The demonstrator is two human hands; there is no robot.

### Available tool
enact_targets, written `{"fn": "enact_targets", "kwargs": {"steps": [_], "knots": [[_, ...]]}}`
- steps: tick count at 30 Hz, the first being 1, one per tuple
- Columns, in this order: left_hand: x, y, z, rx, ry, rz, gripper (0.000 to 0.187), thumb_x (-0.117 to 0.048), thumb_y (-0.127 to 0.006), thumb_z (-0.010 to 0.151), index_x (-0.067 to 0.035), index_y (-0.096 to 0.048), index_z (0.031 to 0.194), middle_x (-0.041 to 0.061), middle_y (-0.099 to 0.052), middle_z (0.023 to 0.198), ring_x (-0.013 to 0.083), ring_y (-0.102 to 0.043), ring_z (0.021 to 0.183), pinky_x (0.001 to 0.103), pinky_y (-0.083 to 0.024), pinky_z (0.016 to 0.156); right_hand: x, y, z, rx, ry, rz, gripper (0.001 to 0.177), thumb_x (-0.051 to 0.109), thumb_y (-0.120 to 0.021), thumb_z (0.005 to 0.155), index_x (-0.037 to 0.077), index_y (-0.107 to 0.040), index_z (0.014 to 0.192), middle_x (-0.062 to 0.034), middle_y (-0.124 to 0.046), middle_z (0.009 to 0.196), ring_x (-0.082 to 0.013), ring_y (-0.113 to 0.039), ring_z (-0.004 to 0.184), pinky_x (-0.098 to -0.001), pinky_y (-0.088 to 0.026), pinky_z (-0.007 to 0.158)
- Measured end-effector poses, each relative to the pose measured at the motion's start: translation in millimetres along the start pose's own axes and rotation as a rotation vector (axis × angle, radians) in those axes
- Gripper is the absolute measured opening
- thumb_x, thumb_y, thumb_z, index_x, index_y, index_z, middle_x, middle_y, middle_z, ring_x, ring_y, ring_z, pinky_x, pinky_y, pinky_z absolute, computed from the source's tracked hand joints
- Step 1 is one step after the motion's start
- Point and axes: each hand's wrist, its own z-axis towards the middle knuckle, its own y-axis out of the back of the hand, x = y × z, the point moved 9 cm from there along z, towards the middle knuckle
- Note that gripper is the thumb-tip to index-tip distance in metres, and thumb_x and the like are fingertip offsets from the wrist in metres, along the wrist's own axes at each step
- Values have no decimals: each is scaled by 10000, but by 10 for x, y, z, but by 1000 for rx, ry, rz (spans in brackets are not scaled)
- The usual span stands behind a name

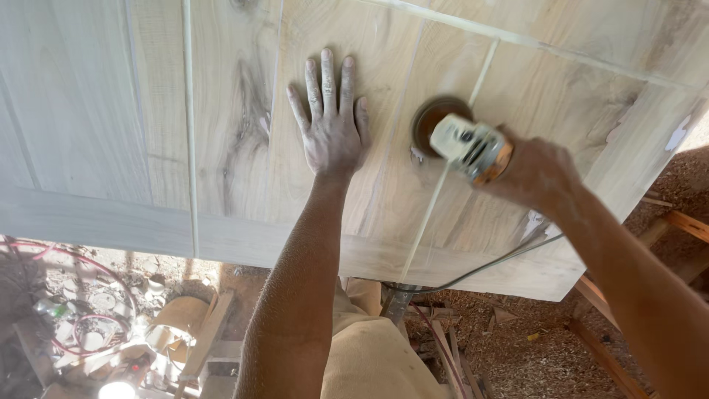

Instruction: The person uses an angle grinder with a sanding disc to smooth the surface of a large wooden board. They move the tool across the board in sweeping motions, covering different sections while holding the board steady with their left hand.

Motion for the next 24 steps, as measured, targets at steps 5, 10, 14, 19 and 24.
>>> {"fn": "enact_targets", "kwargs": {"steps": [5, 10, 14, 19, 24], "knots": [[-43, 33, -25, 9, -7, 12, 574, -408, -313, 1132, -249, -161, 1662, 52, -95, 1734, 279, -67, 1605, 595, 12, 1285, 291, -757, -383, -30, 199, -92, 946, 716, -743, 707, 237, -432, 1460, -11, -637, 796, -103, -544, 465, -252, -480, 382], [-60, 66, -13, -14, -8, 32, 569, -411, -322, 1143, -249, -160, 1664, 48, -95, 1736, 284, -72, 1609, 591, 1, 1295, 483, -1724, -735, 52, 285, -143, 938, 702, -689, 754, 267, -341, 1508, -51, -686, 932, -125, -624, 529, -266, -495, 387], [-10, 25, -38, -1, 11, 25, 571, -415, -324, 1137, -263, -155, 1660, 40, -97, 1733, 271, -82, 1608, 591, -6, 1297, 604, -1854, -820, 30, 364, -239, 1010, 762, -695, 713, 199, -359, 1482, -53, -688, 879, -127, -590, 569, -262, -479, 403], [-16, -9, 0, -6, -1, 32, 562, -415, -319, 1136, -271, -155, 1654, 42, -106, 1728, 279, -96, 1602, 601, -14, 1287, 308, -1125, -470, 130, 170, -171, 942, 794, -637, 793, 242, -366, 1507, -45, -652, 783, -126, -588, 490, -265, -465, 390], [1, 6, 22, -16, -4, 22, 559, -422, -322, 1133, -279, -163, 1650, 46, -126, 1728, 277, -110, 1604, 605, -22, 1291, 110, -213, -121, 29, 56, -44, 949, 695, -711, 747, 265, -380, 1526, -61, -650, 681, -141, -535, 444, -267, -455, 380]]}}
